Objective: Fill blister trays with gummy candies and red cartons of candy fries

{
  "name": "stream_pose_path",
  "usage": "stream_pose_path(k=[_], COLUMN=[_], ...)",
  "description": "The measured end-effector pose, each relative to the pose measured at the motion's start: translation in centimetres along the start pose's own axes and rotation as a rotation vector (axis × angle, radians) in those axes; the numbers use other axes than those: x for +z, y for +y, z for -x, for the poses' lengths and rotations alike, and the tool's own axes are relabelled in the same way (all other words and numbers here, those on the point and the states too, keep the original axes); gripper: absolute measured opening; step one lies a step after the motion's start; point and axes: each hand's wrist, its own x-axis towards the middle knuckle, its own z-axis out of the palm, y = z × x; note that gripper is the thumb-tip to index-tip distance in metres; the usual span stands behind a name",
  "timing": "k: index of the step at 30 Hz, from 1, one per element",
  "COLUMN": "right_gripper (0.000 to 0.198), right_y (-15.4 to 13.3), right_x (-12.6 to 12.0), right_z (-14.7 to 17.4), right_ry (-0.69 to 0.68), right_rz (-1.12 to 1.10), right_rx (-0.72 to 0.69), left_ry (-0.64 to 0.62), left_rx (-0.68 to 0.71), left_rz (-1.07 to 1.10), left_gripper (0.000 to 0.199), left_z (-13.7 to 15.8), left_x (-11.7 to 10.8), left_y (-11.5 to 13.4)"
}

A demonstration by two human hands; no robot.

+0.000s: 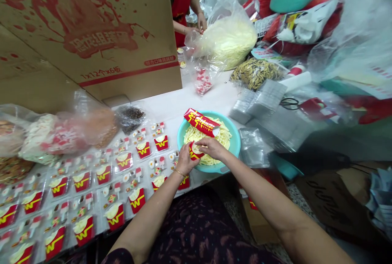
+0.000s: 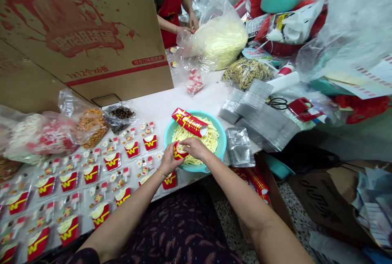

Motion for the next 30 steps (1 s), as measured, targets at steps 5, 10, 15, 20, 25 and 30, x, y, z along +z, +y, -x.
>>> stream_pose_path(k=[5, 10, 15, 20, 25, 30], right_gripper=[0.019, 0.023, 0.038, 0.027, 0.014, 0.023], right_y=[-0.4, 1.3, 4.8, 5.5, 6.2, 3.9], right_x=[0.5, 0.4, 0.5, 3.9, 1.9, -0.3], right_z=[-0.1, 0.8, 2.5, 2.0, 2.0, 1.7], right_ry=[-0.125, -0.128, -0.028, 0.036, 0.058, 0.019], right_rz=[0.146, -0.069, 0.256, 0.338, 0.137, -0.422], right_rx=[-0.092, -0.02, 0.418, 0.422, 0.382, 0.251], left_ry=[0.007, -0.047, -0.072, -0.067, -0.062, -0.084], left_rx=[0.052, 0.041, 0.007, 0.009, 0.017, -0.001], left_rz=[0.02, -0.009, -0.093, -0.119, -0.122, -0.098], left_gripper=[0.063, 0.061, 0.061, 0.061, 0.062, 0.064], left_z=[-0.2, -0.2, 0.1, 0.5, 1.1, 0.6], left_x=[0.5, -0.2, -2.2, -3.1, -3.5, -2.2], left_y=[0.2, 0.2, -1.1, -1.7, -1.9, -0.9])
